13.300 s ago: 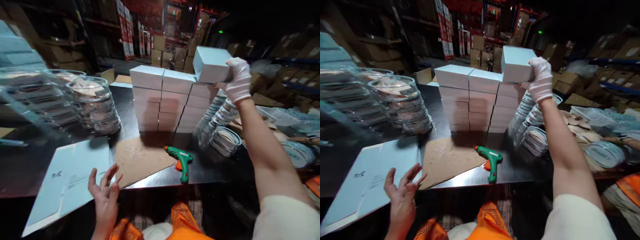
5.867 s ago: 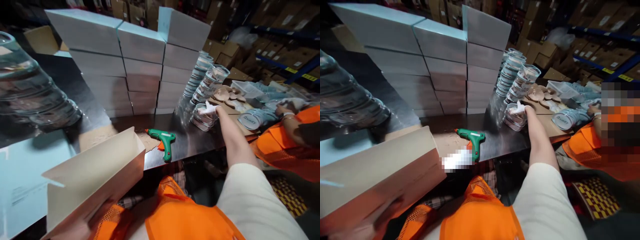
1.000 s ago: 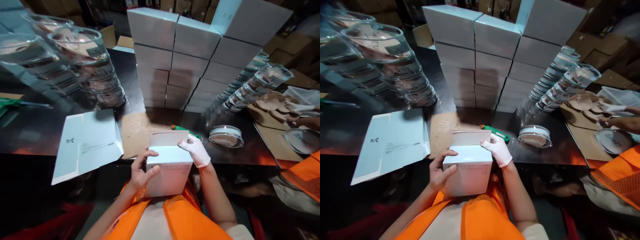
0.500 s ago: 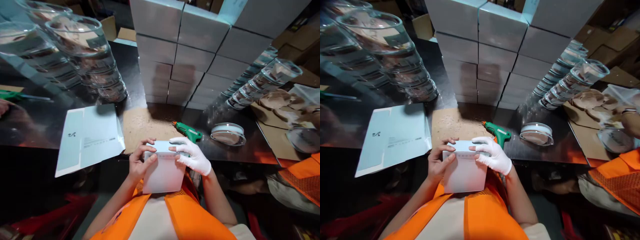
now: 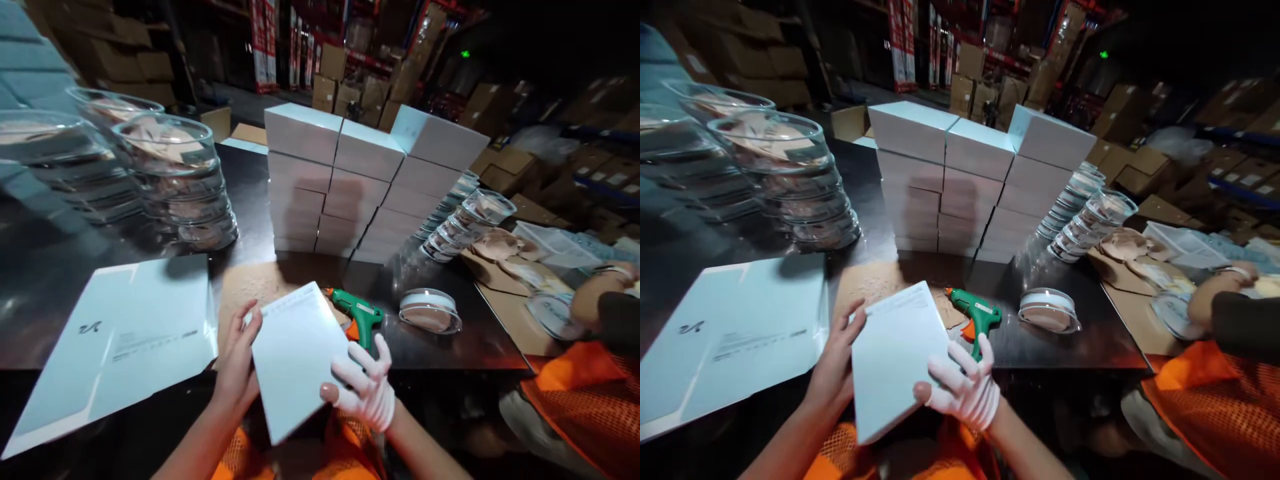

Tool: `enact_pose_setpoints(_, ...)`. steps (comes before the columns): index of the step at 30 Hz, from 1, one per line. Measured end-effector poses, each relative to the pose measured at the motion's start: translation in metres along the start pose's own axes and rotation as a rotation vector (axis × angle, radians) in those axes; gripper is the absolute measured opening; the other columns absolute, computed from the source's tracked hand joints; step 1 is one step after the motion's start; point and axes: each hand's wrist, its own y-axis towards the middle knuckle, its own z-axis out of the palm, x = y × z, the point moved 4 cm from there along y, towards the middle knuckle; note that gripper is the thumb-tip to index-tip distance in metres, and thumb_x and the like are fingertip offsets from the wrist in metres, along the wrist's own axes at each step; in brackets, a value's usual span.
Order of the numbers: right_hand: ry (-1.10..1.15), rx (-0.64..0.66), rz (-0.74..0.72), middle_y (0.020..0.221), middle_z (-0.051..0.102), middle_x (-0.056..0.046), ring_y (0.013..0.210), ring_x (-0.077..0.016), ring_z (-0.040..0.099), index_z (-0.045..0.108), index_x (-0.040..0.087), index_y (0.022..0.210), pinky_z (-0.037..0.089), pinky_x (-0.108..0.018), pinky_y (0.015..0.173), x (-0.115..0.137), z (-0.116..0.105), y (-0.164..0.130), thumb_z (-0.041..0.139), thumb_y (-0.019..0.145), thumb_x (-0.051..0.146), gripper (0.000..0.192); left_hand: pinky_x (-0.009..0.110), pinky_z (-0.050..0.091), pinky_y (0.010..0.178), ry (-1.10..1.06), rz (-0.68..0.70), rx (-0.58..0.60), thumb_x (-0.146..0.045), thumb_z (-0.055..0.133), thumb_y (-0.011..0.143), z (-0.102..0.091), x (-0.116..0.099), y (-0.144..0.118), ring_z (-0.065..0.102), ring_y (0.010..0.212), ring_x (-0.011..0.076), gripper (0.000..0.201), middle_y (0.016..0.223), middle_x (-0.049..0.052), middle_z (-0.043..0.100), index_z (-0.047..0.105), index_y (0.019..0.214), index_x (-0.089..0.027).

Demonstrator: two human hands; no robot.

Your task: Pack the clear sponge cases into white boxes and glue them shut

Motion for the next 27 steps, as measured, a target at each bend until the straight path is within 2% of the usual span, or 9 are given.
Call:
enact_pose_setpoints(3,-0.025,-0.082,-0.040,0.105,0.080,0.006,0.109,-0.0156,0.069,0.070,0.028,0.101,0.020,-0.058,0.134,-0.029,-0.016,0.036,0.060,0.106,0.032,0.012,0.031,0.064,0.078,-0.128,0.036,0.087,-0.080,0.083,0.068,0.004,0.001,-0.007,0.073,0.113,0.0256,0.103,0.129,0.006,0.072,0.044,0.157,-0.046)
enact_pose_setpoints(6,-0.137,-0.153,-0.005,0.100,0.080,0.002,0.103,-0.0181,0.074,0.068,0.025,0.100,0.028,-0.056,0.130,-0.081,-0.041,0.093,0.053,0.109,0.040,0.022,0.040,0.060,0.103,-0.154,0.338,0.062,-0.085,0.074,0.075,-0.011,-0.010,-0.017,0.048,0.151,0.0289,0.102,0.160,0.007,0.054,0.034,0.162,-0.049)
enact_pose_setpoints(8,-0.258,-0.225,0.020,0.104,0.080,-0.001,0.108,-0.0230,0.075,0.069,0.025,0.101,0.031,-0.057,0.125,-0.123,-0.058,0.144,0.063,0.102,0.041,0.017,0.046,0.055,0.113,-0.070,0.478,0.015,-0.075,0.073,0.084,-0.025,-0.016,-0.022,0.044,0.155,0.0292,0.091,0.157,0.009,0.056,0.036,0.161,-0.045)
enact_pose_setpoints(11,-0.360,-0.267,0.163,0.133,0.073,-0.011,0.133,-0.0319,0.063,0.069,0.017,0.127,0.026,-0.062,0.125,-0.194,-0.069,0.232,0.074,0.094,0.046,0.045,0.056,0.052,0.118,0.065,0.467,-0.047,-0.065,0.068,0.093,-0.041,-0.019,-0.024,0.052,0.148,0.0328,0.073,0.145,0.009,0.064,0.042,0.157,-0.042)
enact_pose_setpoints(15,-0.389,-0.030,0.345,0.145,0.063,-0.020,0.139,-0.0396,0.055,0.065,-0.006,0.123,0.033,-0.057,0.115,-0.268,-0.046,0.315,0.051,0.093,0.063,0.076,0.061,0.052,0.117,0.141,0.432,-0.130,-0.067,0.069,0.091,-0.059,-0.018,-0.028,0.058,0.142,0.0370,0.072,0.142,0.009,0.064,0.044,0.154,-0.042)
enact_pose_setpoints(21,-0.238,0.159,0.337,0.133,0.065,-0.027,0.137,-0.0368,0.054,0.059,-0.010,0.066,0.046,-0.035,0.097,-0.295,-0.010,0.312,0.016,0.084,0.052,0.078,0.039,0.064,0.097,0.248,0.582,-0.228,-0.061,0.071,0.093,-0.097,-0.033,-0.029,0.067,0.125,0.0266,0.068,0.132,0.007,0.067,0.050,0.151,-0.035)
enact_pose_setpoints(23,-0.249,0.099,0.347,0.149,0.054,-0.029,0.146,-0.0385,0.044,0.067,-0.012,0.078,0.046,-0.038,0.101,-0.291,-0.010,0.296,0.029,0.088,0.048,0.072,0.046,0.062,0.101,0.387,0.653,-0.228,-0.062,0.076,0.087,-0.111,-0.059,-0.017,0.065,0.129,0.0309,0.071,0.131,0.008,0.068,0.054,0.148,-0.033)
enact_pose_setpoints(25,-0.300,-0.018,0.385,0.161,0.039,-0.030,0.154,-0.0417,0.035,0.071,-0.011,0.113,0.039,-0.052,0.113,-0.277,-0.014,0.272,0.054,0.093,0.044,0.061,0.064,0.054,0.110,0.667,0.689,-0.256,-0.065,0.076,0.082,-0.125,-0.096,0.005,0.064,0.130,0.0401,0.070,0.131,0.010,0.070,0.061,0.140,-0.029)
enact_pose_setpoints(27,-0.300,-0.127,0.411,0.166,0.038,-0.029,0.157,-0.0402,0.037,0.056,-0.004,0.148,0.030,-0.060,0.122,-0.245,-0.015,0.233,0.066,0.098,0.037,0.065,0.082,0.038,0.114,0.999,0.699,-0.448,-0.067,0.072,0.082,-0.143,-0.135,0.031,0.058,0.135,0.0529,0.060,0.125,0.016,0.073,0.071,0.120,-0.020)
